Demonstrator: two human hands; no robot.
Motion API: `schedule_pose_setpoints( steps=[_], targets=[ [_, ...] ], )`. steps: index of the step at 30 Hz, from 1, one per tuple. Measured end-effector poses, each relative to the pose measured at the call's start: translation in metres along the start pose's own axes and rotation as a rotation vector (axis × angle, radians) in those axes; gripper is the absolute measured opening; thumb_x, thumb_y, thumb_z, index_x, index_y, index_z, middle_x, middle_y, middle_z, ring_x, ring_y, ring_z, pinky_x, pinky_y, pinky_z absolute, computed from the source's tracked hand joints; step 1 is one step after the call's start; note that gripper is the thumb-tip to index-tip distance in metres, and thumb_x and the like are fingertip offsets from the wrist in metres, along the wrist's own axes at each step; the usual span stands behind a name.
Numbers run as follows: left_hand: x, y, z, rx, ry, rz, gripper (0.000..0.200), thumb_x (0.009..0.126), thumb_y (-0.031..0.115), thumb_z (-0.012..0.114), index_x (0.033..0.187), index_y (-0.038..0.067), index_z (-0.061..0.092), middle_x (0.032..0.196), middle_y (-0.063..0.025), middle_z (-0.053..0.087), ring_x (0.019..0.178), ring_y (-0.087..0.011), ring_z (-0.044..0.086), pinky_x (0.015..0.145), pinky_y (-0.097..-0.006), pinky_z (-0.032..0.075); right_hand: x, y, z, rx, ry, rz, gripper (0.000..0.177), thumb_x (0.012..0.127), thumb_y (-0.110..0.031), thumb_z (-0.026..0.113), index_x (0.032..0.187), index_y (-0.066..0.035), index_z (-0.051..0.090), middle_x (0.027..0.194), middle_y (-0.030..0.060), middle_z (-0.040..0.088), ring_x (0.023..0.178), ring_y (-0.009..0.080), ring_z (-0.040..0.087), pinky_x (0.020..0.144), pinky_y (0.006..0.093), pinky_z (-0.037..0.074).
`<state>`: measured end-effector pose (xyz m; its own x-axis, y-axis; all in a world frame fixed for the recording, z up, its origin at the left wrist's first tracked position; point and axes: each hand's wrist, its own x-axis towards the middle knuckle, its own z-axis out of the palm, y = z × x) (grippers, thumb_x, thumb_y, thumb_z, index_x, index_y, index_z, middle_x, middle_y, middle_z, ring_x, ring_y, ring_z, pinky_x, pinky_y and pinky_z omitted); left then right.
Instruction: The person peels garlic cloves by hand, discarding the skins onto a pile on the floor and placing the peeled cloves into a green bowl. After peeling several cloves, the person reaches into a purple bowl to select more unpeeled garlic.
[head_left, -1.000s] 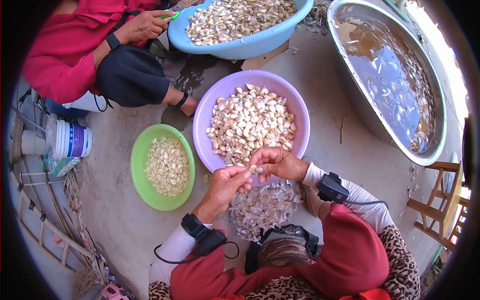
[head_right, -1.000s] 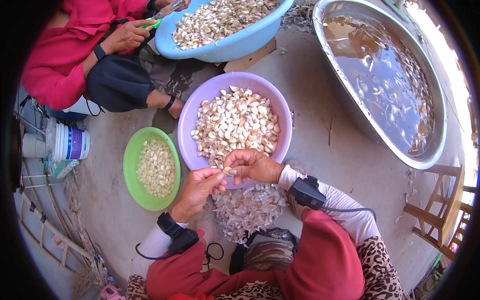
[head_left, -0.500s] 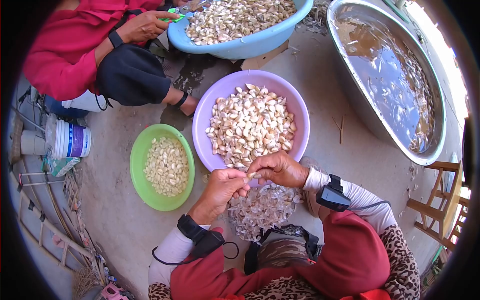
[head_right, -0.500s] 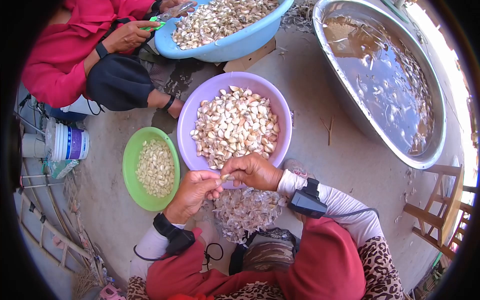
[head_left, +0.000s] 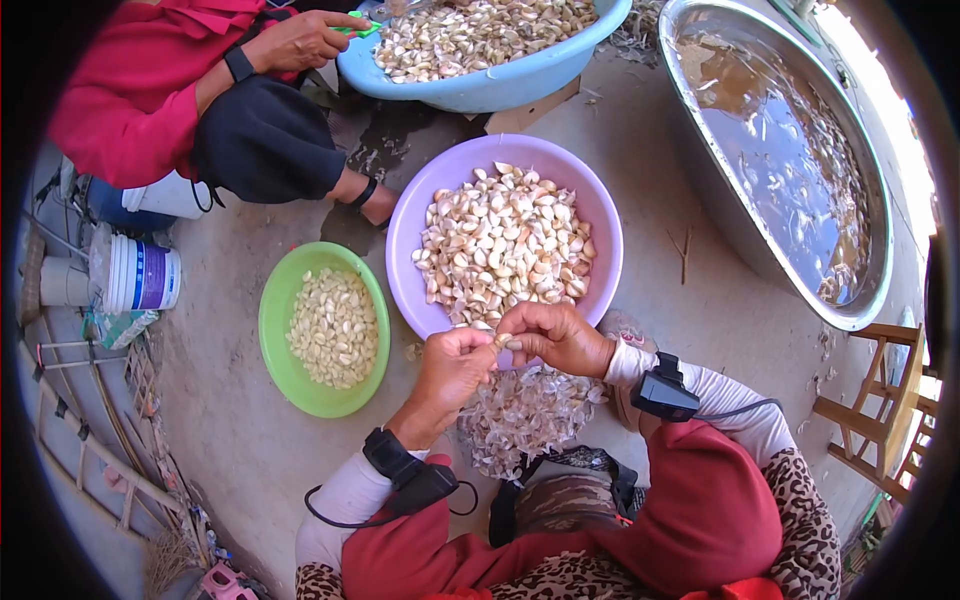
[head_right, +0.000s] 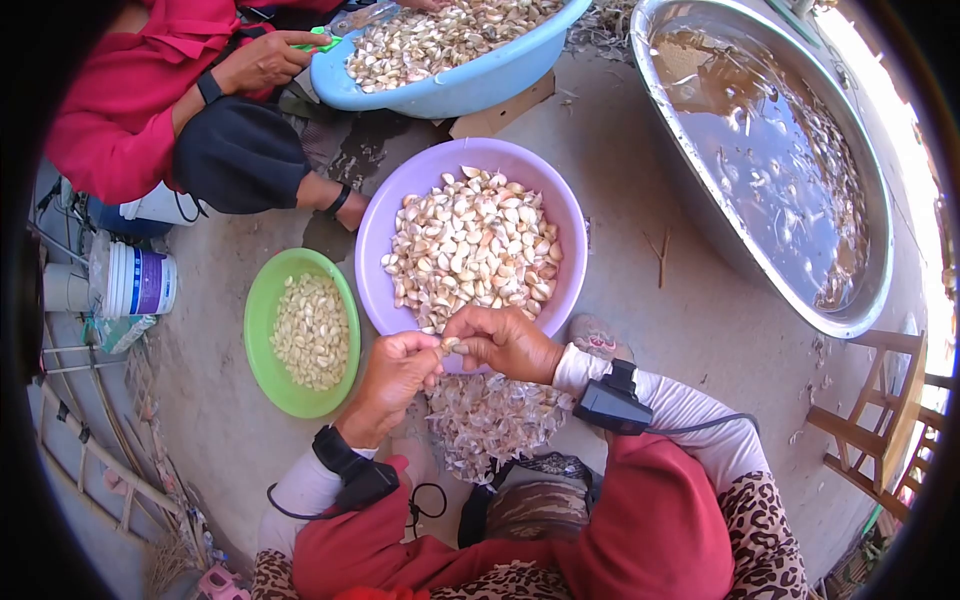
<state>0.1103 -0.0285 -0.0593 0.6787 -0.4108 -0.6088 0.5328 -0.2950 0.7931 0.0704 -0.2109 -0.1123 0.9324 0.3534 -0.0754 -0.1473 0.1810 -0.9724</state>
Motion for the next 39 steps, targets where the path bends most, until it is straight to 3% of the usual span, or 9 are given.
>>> schedule_pose_setpoints(
  steps=[4, 7, 16, 20, 26, 31, 35, 39],
  targets=[
    [-0.002, 0.005, 0.001, -0.016, 0.007, 0.007, 0.008, 0.085, 0.006, 0.058, 0.09, 0.001, 0.062, 0.07, -0.0012, 0.059, 0.058, -0.0052, 0.052, 0.052, -0.0177, 0.041, -0.001, 0.004, -0.003, 0.296, -0.041, 0.142, 0.018, 0.092, -0.005, 0.053, 0.109, -0.007, 0.05, 0.086, 0.0009, 0.061, 0.069, 0.0069, 0.06, 0.058, 0.0196, 0.047],
    [-0.002, 0.006, 0.002, -0.029, -0.001, 0.008, 0.008, 0.085, 0.006, 0.058, 0.09, 0.001, 0.062, 0.07, -0.0008, 0.059, 0.058, -0.005, 0.052, 0.053, -0.0176, 0.041, -0.002, 0.002, -0.003, 0.338, -0.053, 0.133, 0.018, 0.091, -0.005, 0.053, 0.109, -0.004, 0.049, 0.086, 0.0031, 0.061, 0.074, 0.0093, 0.061, 0.064, 0.0213, 0.05],
    [-0.002, -0.001, -0.002, -0.069, -0.094, 0.052, 0.009, 0.086, 0.009, 0.058, 0.088, 0.002, 0.062, 0.07, 0.0006, 0.059, 0.058, -0.0042, 0.051, 0.053, -0.0168, 0.04, -0.003, 0.007, -0.001, 0.271, -0.043, 0.101, 0.015, 0.093, -0.012, 0.054, 0.105, -0.006, 0.049, 0.082, 0.0013, 0.06, 0.066, 0.0066, 0.056, 0.059, 0.0199, 0.046],
    [-0.006, -0.002, -0.008, -0.055, -0.127, 0.007, 0.01, 0.085, 0.01, 0.058, 0.086, 0.0, 0.062, 0.07, 0.0, 0.058, 0.061, -0.0047, 0.051, 0.055, -0.0179, 0.041, -0.006, -0.002, -0.009, 0.264, 0.115, 0.118, 0.017, 0.094, -0.014, 0.052, 0.109, -0.005, 0.051, 0.085, 0.0015, 0.06, 0.066, 0.0064, 0.055, 0.061, 0.0204, 0.047],
    [-0.01, 0.004, -0.02, 0.149, -0.409, -0.188, 0.011, 0.086, 0.013, 0.06, 0.087, 0.002, 0.062, 0.071, 0.0009, 0.058, 0.063, -0.0045, 0.051, 0.055, -0.0185, 0.04, -0.009, 0.003, -0.008, 0.222, -0.043, 0.145, 0.031, 0.094, -0.011, 0.05, 0.124, -0.003, 0.047, 0.093, 0.0029, 0.06, 0.072, 0.0077, 0.058, 0.066, 0.0217, 0.048],
    [-0.009, 0.001, -0.019, 0.199, -0.192, 0.007, 0.016, 0.088, 0.014, 0.06, 0.094, 0.0, 0.062, 0.077, 0.0012, 0.058, 0.066, -0.0031, 0.051, 0.057, -0.017, 0.04, -0.009, 0.006, -0.005, 0.22, -0.097, 0.19, 0.034, 0.093, -0.01, 0.052, 0.126, -0.003, 0.046, 0.098, 0.0053, 0.061, 0.074, 0.0096, 0.06, 0.066, 0.0237, 0.049],
    [-0.003, -0.009, -0.017, 0.182, -0.127, 0.163, 0.018, 0.089, 0.013, 0.059, 0.099, -0.001, 0.063, 0.077, 0.0013, 0.06, 0.064, -0.0028, 0.05, 0.055, -0.0172, 0.04, -0.011, 0.004, 0.002, 0.187, -0.104, 0.219, 0.03, 0.093, -0.006, 0.05, 0.122, -0.001, 0.046, 0.09, 0.0027, 0.058, 0.07, 0.0086, 0.06, 0.064, 0.0227, 0.05],
    [-0.005, -0.003, -0.016, 0.271, -0.145, 0.105, 0.017, 0.089, 0.013, 0.059, 0.096, -0.001, 0.066, 0.074, 0.0024, 0.061, 0.061, -0.0024, 0.05, 0.055, -0.0172, 0.04, -0.01, 0.001, 0.009, 0.042, -0.129, 0.176, 0.023, 0.092, -0.005, 0.05, 0.114, 0.0, 0.051, 0.083, 0.0035, 0.06, 0.067, 0.009, 0.062, 0.061, 0.0239, 0.051]
  ],
)
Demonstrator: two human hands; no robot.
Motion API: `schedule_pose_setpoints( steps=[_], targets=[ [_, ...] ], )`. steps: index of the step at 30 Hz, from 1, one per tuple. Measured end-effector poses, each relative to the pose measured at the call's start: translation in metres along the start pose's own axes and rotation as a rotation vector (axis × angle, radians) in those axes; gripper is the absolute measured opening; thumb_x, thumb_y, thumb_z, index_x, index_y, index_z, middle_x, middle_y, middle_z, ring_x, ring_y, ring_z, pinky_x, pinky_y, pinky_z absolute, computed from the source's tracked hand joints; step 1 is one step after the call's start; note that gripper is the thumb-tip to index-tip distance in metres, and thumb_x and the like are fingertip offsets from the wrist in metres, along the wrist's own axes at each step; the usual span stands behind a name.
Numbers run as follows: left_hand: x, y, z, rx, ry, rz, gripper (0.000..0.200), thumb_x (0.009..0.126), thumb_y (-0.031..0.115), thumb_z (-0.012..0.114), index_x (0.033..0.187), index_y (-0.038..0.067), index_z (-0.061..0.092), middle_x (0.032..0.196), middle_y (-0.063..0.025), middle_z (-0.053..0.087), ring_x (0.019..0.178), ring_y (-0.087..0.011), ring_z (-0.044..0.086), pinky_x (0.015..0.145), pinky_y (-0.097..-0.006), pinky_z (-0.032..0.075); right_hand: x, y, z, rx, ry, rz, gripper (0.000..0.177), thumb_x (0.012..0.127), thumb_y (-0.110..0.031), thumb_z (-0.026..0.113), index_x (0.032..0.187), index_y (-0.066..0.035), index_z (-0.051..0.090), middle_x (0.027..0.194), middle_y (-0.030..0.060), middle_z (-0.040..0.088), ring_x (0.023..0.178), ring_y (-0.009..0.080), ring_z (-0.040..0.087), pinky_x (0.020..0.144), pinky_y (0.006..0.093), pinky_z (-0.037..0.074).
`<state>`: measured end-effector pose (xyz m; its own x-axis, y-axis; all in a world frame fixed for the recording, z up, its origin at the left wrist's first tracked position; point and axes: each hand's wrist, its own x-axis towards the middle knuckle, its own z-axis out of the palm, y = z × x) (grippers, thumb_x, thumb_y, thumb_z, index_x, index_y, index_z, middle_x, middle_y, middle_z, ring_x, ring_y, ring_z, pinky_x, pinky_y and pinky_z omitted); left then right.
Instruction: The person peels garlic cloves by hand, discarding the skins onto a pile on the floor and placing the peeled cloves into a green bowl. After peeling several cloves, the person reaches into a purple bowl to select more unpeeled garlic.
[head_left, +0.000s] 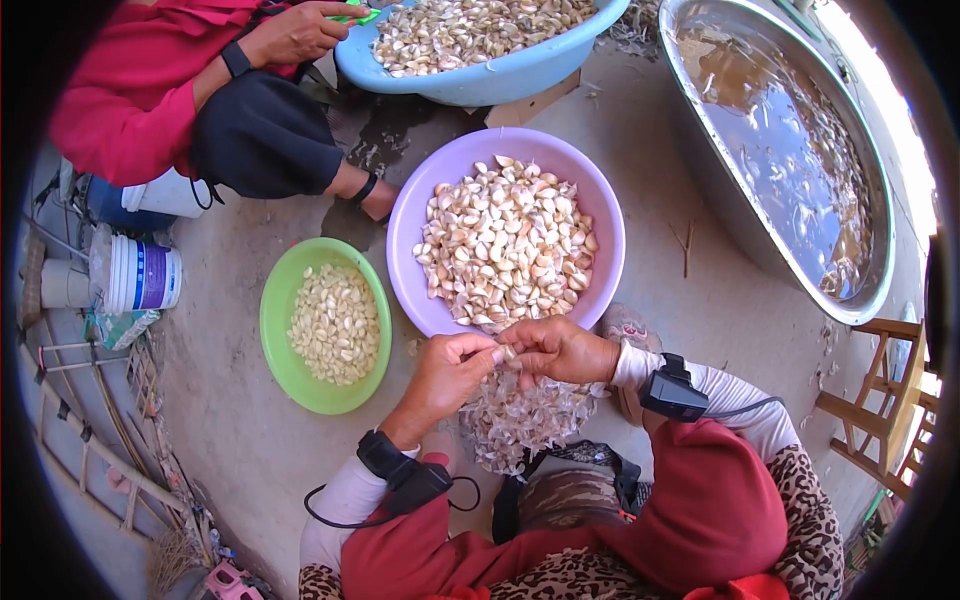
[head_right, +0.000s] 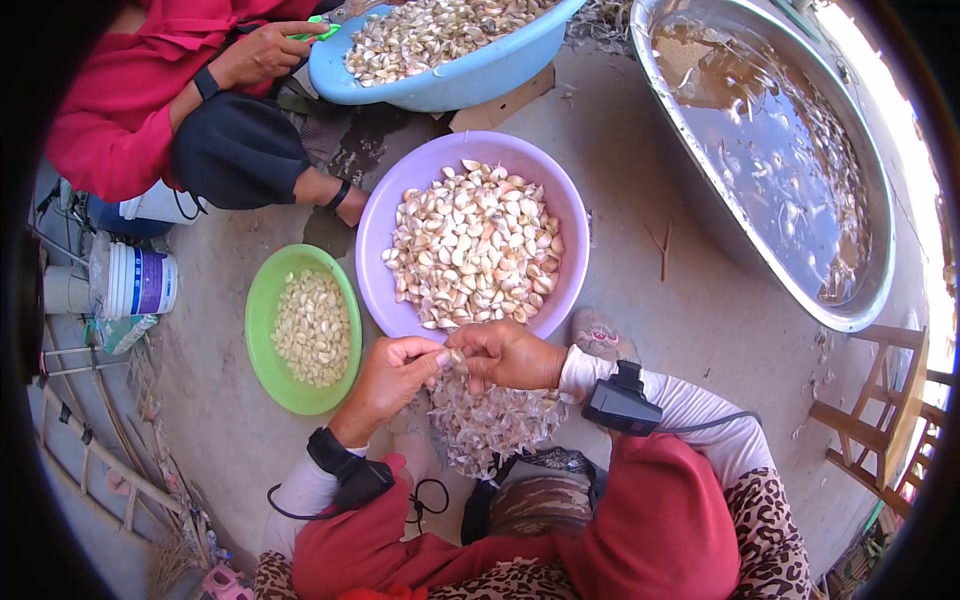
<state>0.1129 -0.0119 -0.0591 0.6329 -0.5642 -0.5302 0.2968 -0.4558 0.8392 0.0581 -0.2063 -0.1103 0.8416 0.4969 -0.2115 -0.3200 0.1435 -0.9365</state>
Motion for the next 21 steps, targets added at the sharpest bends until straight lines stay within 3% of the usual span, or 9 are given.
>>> schedule_pose_setpoints(
  steps=[5, 10, 13, 16, 21],
  targets=[
    [0.001, -0.004, 0.006, 0.002, 0.054, 0.042, 0.015, 0.086, 0.011, 0.058, 0.085, -0.001, 0.067, 0.06, 0.0034, 0.055, 0.055, -0.003, 0.046, 0.05, -0.021, 0.038, -0.002, -0.008, 0.003, -0.158, 0.023, -0.052, 0.018, 0.091, -0.005, 0.051, 0.108, 0.001, 0.055, 0.078, 0.0059, 0.062, 0.065, 0.0102, 0.064, 0.06, 0.0256, 0.052],
    [0.004, -0.009, 0.007, 0.188, 0.118, 0.178, 0.012, 0.086, 0.008, 0.057, 0.087, -0.002, 0.065, 0.067, 0.0021, 0.058, 0.06, -0.0025, 0.048, 0.052, -0.0204, 0.039, -0.001, -0.004, 0.003, -0.249, 0.042, -0.105, 0.022, 0.091, -0.006, 0.051, 0.111, 0.002, 0.052, 0.076, 0.0064, 0.061, 0.064, 0.0116, 0.064, 0.059, 0.0266, 0.052],
    [0.006, -0.011, 0.011, 0.183, 0.176, 0.211, 0.012, 0.085, 0.008, 0.056, 0.084, -0.003, 0.061, 0.067, -0.0004, 0.058, 0.06, -0.0039, 0.048, 0.052, -0.0227, 0.04, -0.002, -0.009, 0.006, -0.146, 0.094, -0.075, 0.027, 0.092, -0.006, 0.05, 0.118, 0.0, 0.048, 0.076, 0.0046, 0.061, 0.066, 0.0111, 0.064, 0.058, 0.0253, 0.051],
    [0.006, -0.012, 0.014, 0.115, 0.213, 0.173, 0.011, 0.084, 0.007, 0.055, 0.083, -0.003, 0.059, 0.065, -0.0011, 0.057, 0.058, -0.0046, 0.048, 0.051, -0.0235, 0.04, 0.002, -0.002, 0.004, 0.17, 0.048, -0.069, 0.03, 0.092, -0.007, 0.05, 0.122, -0.004, 0.044, 0.079, 0.0023, 0.06, 0.069, 0.0104, 0.063, 0.057, 0.0225, 0.048],
    [0.005, -0.015, 0.01, -0.075, 0.215, -0.014, 0.01, 0.087, 0.009, 0.056, 0.085, 0.0, 0.06, 0.065, 0.002, 0.055, 0.057, -0.0036, 0.048, 0.05, -0.0188, 0.037, -0.001, -0.007, -0.011, 0.295, 0.09, 0.049, 0.024, 0.092, -0.008, 0.054, 0.115, -0.008, 0.048, 0.091, -0.0001, 0.059, 0.074, 0.0076, 0.06, 0.062, 0.0195, 0.046]
  ],
)
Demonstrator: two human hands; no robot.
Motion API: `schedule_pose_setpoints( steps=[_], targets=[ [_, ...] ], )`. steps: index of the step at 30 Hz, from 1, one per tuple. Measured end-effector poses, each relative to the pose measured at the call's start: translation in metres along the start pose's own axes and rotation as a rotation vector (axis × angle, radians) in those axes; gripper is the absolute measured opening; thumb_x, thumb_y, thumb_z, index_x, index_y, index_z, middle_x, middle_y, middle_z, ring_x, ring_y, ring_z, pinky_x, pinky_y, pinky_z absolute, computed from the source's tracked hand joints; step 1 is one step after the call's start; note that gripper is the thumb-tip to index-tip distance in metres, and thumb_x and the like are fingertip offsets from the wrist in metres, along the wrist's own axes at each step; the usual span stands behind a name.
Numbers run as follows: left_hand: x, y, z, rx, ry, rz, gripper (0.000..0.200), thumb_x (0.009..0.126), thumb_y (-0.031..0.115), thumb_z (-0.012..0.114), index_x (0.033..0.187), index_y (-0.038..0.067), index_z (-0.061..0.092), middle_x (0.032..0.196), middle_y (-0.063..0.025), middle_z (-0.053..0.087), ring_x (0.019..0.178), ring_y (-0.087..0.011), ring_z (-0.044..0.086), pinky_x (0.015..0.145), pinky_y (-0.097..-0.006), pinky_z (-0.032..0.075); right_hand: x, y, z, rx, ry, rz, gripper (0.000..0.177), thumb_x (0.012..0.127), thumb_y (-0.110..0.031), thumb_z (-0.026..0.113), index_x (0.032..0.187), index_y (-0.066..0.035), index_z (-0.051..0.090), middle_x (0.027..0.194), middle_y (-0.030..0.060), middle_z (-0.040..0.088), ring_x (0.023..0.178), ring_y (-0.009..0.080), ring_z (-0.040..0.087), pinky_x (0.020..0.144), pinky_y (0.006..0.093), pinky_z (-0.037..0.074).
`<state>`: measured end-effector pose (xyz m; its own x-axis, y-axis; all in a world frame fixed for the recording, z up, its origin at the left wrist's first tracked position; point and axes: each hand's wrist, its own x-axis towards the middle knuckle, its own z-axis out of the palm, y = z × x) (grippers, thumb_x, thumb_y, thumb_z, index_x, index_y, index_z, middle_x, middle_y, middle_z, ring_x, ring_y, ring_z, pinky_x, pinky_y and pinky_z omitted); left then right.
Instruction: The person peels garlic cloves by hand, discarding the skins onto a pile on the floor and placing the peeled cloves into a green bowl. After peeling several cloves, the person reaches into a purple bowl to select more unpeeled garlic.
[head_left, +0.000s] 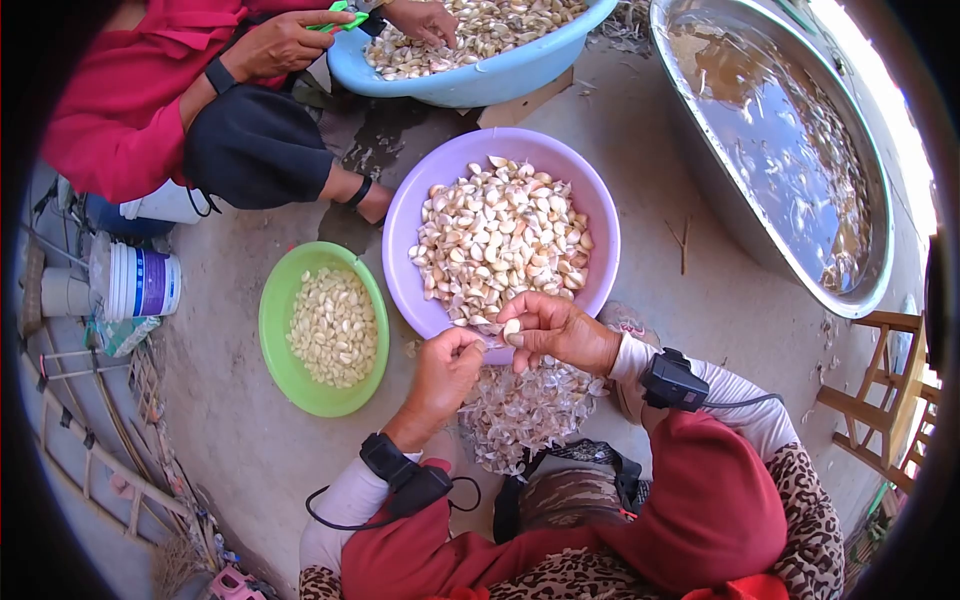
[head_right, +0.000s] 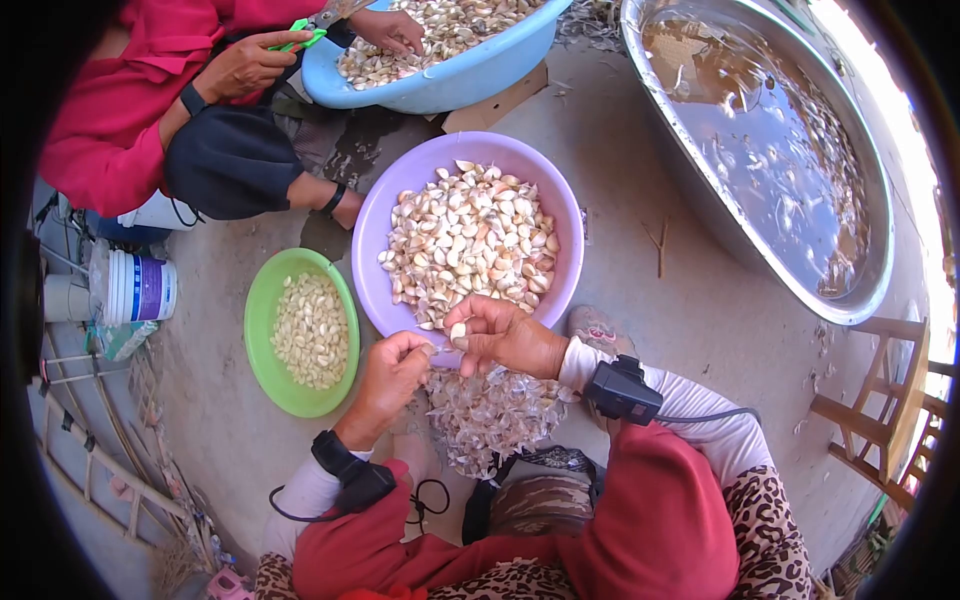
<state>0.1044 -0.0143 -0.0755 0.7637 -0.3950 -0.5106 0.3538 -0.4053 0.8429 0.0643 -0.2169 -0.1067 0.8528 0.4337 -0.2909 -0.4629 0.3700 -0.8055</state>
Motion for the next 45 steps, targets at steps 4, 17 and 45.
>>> schedule_pose_setpoints(
  steps=[4, 17, 45],
  targets=[
    [-0.002, 0.005, -0.005, -0.105, -0.013, -0.099, 0.01, 0.087, 0.011, 0.056, 0.089, 0.001, 0.06, 0.068, 0.0007, 0.056, 0.058, -0.0052, 0.05, 0.052, -0.0178, 0.038, 0.001, 0.009, -0.006, 0.007, 0.063, -0.062, 0.021, 0.089, -0.007, 0.057, 0.109, -0.008, 0.052, 0.09, -0.0018, 0.059, 0.073, 0.0054, 0.056, 0.063, 0.019, 0.045],
    [-0.002, 0.006, -0.003, -0.27, -0.198, -0.187, 0.018, 0.089, 0.014, 0.058, 0.102, 0.001, 0.06, 0.082, -0.002, 0.062, 0.067, -0.0056, 0.056, 0.056, -0.0166, 0.042, 0.006, 0.012, 0.0, -0.003, 0.045, -0.148, 0.019, 0.087, -0.002, 0.06, 0.104, -0.006, 0.056, 0.091, -0.0031, 0.06, 0.079, 0.0024, 0.055, 0.067, 0.0174, 0.046],
    [-0.004, 0.009, -0.001, -0.244, -0.182, -0.12, 0.01, 0.086, 0.009, 0.058, 0.091, 0.001, 0.062, 0.074, -0.0008, 0.062, 0.06, -0.005, 0.055, 0.055, -0.018, 0.043, 0.002, 0.013, -0.001, 0.026, 0.042, 0.061, 0.028, 0.095, -0.03, 0.051, 0.106, -0.006, 0.058, 0.089, -0.0013, 0.061, 0.07, 0.0066, 0.057, 0.063, 0.0205, 0.046]
  ],
)
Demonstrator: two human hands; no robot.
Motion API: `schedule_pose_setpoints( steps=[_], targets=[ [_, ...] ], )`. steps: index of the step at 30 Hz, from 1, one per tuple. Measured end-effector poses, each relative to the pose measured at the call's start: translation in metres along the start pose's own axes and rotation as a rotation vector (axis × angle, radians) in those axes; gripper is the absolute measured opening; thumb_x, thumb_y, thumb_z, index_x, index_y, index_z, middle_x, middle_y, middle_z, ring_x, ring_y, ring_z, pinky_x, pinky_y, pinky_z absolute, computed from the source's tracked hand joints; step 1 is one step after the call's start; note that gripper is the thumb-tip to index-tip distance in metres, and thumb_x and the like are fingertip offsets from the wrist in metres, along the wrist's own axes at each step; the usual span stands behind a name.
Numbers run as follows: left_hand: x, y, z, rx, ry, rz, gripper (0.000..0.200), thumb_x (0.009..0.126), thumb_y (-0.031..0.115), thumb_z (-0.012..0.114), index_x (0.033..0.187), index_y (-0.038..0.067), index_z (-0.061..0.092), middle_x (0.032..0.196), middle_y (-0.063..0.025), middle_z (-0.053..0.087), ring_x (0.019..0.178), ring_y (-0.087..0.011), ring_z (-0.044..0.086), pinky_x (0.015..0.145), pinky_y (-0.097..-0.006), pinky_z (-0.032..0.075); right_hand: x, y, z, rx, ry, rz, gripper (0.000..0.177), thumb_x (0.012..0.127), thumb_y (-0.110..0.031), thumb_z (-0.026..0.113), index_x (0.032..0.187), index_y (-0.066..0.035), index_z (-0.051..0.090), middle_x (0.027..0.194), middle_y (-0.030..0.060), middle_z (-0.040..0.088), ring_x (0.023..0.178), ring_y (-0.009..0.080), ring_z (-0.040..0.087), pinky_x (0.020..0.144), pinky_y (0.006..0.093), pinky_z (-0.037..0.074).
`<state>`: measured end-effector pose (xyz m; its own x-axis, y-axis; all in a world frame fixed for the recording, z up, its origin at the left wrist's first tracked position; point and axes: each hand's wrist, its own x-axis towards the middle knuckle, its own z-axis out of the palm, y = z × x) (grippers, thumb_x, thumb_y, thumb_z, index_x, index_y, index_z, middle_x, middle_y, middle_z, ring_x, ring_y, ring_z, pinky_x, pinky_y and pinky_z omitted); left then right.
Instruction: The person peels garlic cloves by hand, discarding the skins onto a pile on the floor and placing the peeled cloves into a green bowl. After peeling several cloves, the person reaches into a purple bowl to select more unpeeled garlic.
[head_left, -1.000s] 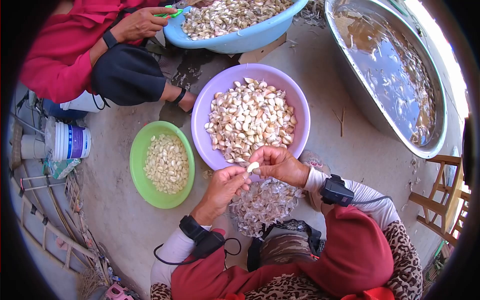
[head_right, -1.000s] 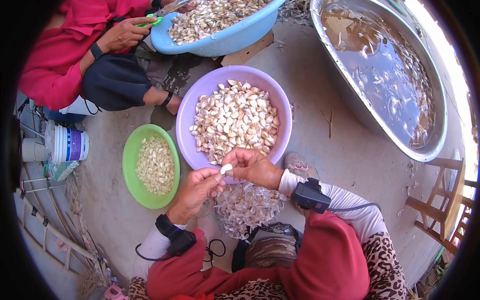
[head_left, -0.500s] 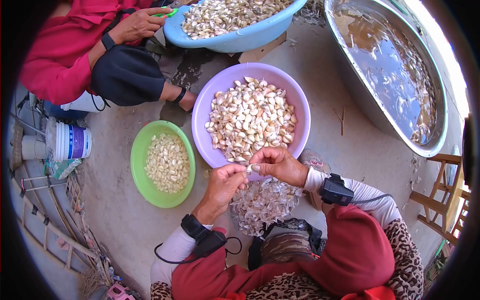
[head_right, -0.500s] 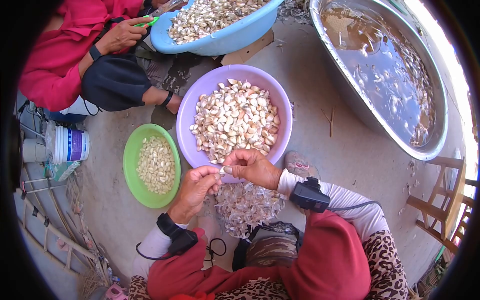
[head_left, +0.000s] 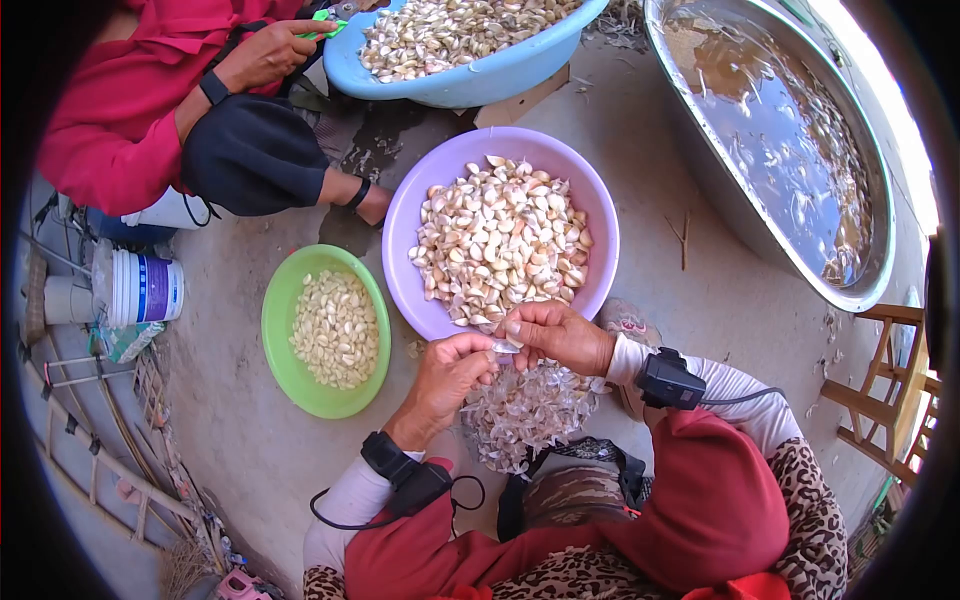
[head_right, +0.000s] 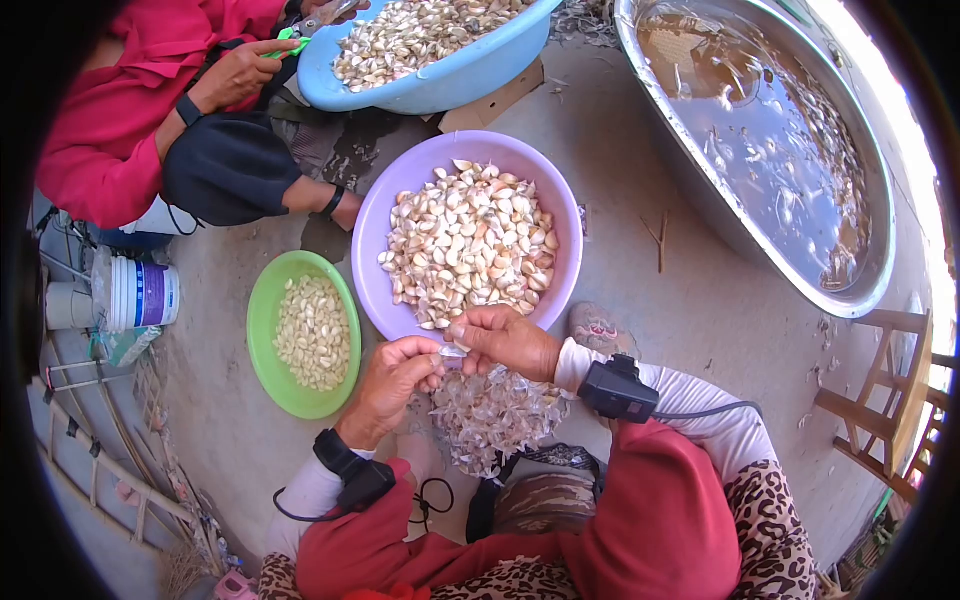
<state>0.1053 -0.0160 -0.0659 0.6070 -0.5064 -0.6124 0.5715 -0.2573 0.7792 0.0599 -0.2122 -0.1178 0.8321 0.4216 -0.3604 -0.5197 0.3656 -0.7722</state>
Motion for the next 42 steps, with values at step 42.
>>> schedule_pose_setpoints(
  steps=[42],
  targets=[
    [0.01, -0.029, -0.003, 0.363, 0.083, 0.252, 0.008, 0.081, 0.007, 0.064, 0.08, 0.001, 0.059, 0.07, -0.0015, 0.058, 0.06, -0.0059, 0.05, 0.054, -0.0228, 0.042, 0.006, 0.012, 0.002, 0.205, -0.042, 0.178, 0.021, 0.094, -0.024, 0.053, 0.108, -0.008, 0.053, 0.087, 0.0051, 0.064, 0.06, 0.0086, 0.059, 0.051, 0.0192, 0.045]
  ],
)
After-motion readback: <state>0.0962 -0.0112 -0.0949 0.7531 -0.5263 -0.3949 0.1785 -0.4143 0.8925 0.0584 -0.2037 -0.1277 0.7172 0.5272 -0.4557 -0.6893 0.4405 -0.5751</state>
